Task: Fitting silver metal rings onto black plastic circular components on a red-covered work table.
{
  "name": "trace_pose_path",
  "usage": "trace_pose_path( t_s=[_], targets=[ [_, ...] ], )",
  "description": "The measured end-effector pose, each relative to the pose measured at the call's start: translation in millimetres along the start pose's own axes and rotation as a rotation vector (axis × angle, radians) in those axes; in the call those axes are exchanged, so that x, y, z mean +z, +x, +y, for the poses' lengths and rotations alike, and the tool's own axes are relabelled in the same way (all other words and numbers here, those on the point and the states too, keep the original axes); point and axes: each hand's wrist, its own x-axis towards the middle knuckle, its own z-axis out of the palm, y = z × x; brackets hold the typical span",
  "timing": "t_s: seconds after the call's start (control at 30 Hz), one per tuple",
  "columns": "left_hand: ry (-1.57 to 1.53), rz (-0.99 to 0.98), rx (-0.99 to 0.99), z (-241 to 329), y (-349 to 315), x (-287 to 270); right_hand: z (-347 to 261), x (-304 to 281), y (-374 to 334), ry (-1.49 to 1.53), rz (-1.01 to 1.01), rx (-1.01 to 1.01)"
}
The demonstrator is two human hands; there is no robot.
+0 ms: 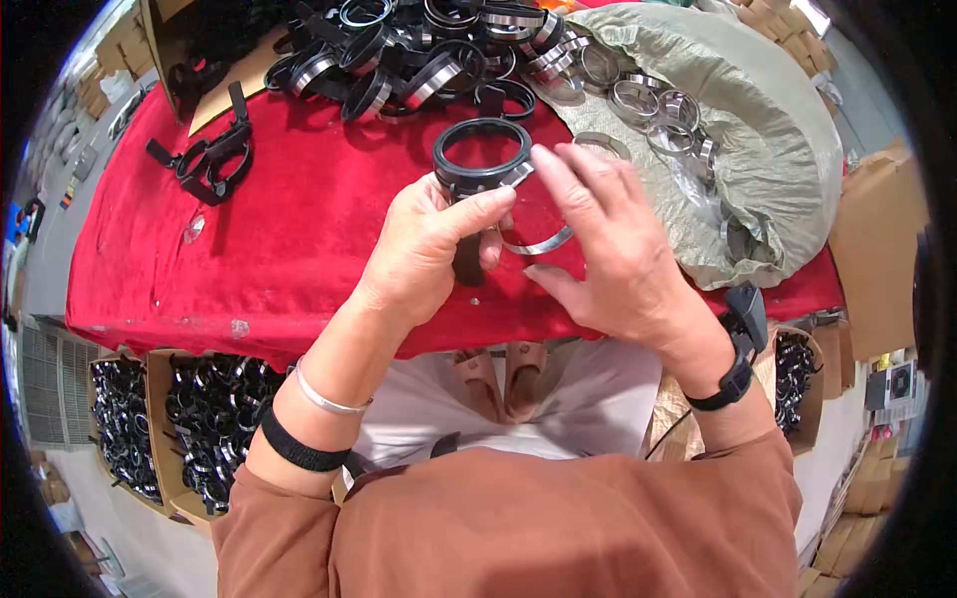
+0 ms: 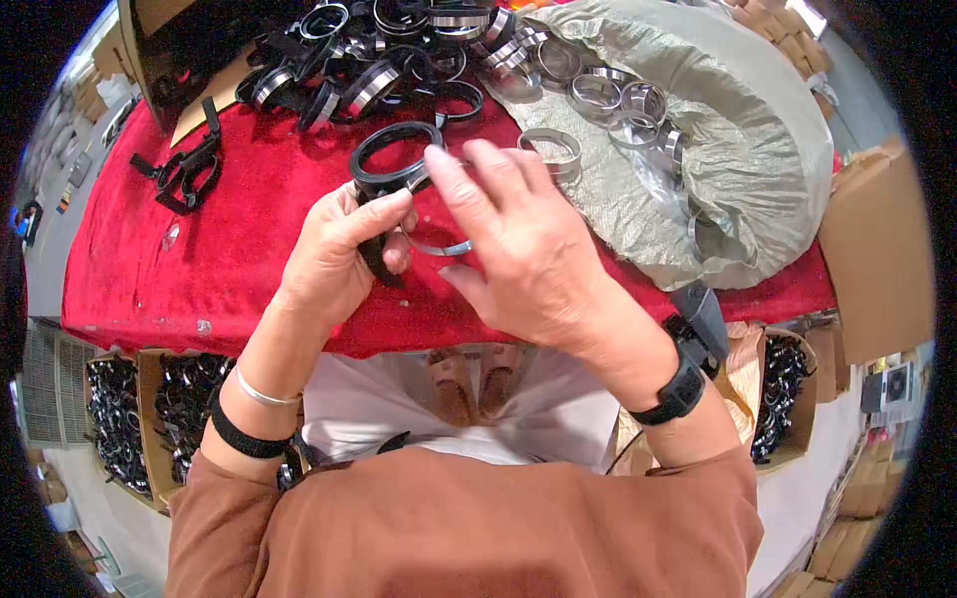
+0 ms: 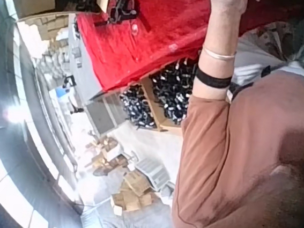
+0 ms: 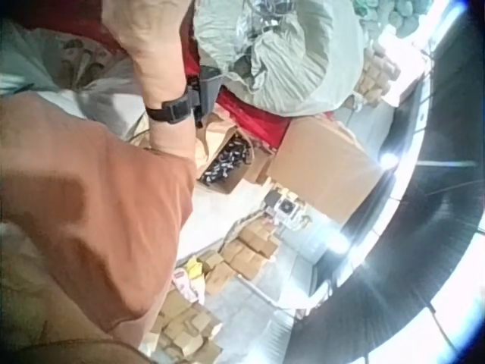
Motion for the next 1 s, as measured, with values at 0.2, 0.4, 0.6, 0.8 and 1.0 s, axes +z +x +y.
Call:
trace_pose_path(
  t_s=[0.2,0.4,0.6,0.8,1.0],
  targets=[
    [-0.056,0.042,0.032,3,-11,-1,-6,0,-6,-0.005,-0.016,0.048],
    [0.129,-0.068,0.082,-3,-27,-14,-1,-14,11,0.468,-0.001,0.288],
    [0.263,-0.093,0.119,4,-36,-5,-3,-10,32,0.344,-0.075,0.112],
    [0.313,-0.094,0.121,9,-43,-3,-8,-5,34,0.313,-0.092,0.097],
    [0.787,-0.115,0.325,11,-77,-5,-33,-18,17,0.295,-0.117,-0.038]
  ],
)
